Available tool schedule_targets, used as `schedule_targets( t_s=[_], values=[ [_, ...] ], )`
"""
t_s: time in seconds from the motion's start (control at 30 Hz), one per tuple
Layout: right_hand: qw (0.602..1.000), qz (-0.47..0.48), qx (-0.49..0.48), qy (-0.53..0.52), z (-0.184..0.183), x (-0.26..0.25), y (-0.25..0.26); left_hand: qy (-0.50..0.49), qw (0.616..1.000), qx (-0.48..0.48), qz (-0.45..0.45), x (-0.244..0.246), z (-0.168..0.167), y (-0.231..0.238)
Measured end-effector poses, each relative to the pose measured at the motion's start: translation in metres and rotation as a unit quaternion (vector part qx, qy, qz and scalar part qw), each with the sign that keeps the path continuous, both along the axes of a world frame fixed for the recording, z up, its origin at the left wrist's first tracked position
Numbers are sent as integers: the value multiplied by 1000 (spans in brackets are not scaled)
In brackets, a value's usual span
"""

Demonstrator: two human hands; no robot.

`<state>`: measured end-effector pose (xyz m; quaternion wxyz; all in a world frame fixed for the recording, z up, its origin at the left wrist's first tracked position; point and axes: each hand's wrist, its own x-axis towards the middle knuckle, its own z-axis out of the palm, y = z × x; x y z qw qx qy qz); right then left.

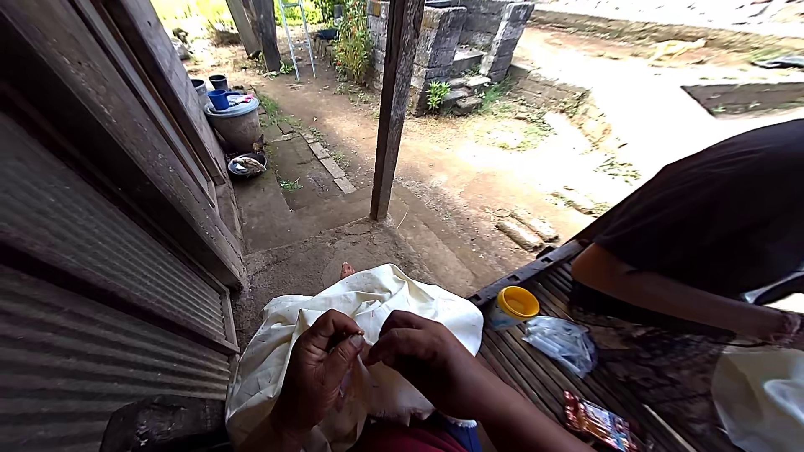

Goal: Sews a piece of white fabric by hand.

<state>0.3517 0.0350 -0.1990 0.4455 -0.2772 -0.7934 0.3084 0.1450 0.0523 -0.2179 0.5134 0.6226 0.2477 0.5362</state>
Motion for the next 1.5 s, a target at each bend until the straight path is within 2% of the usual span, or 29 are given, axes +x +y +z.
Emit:
schedule_targets(
  t_s=[0.2, 0.3, 0.6, 0.7, 0.83, 0.97, 1.2, 1.37, 1.5],
  values=[
    [975, -185, 124, 14, -7, -18, -5, 8, 1000, -15, -2, 2, 0, -4],
    [962, -228, 150, 26, -7, -23, -5, 19, 1000, -7, 2, 2, -1, -4],
    [965, -228, 110, 70, -11, -30, -3, 18, 1000, -17, -18, 1, -3, -6],
    [966, -224, 100, 82, -13, -31, -2, -10, 999, -39, -34, 2, -4, -7],
    [959, -239, 142, 62, -16, -32, 0, -75, 988, -114, -72, 2, 0, -6],
    [947, -255, 196, 25, -18, -31, 1, -92, 979, -151, -106, 0, -1, -5],
    [937, -258, 235, -36, -19, -24, 1, -122, 976, -168, -62, 0, -4, -4],
    [973, -161, 161, 29, -3, -18, -12, -145, 969, -198, -35, -2, -5, 0],
    [962, -219, 157, -34, -4, -13, -6, -118, 976, -171, -59, -2, -5, -2]
  ],
)
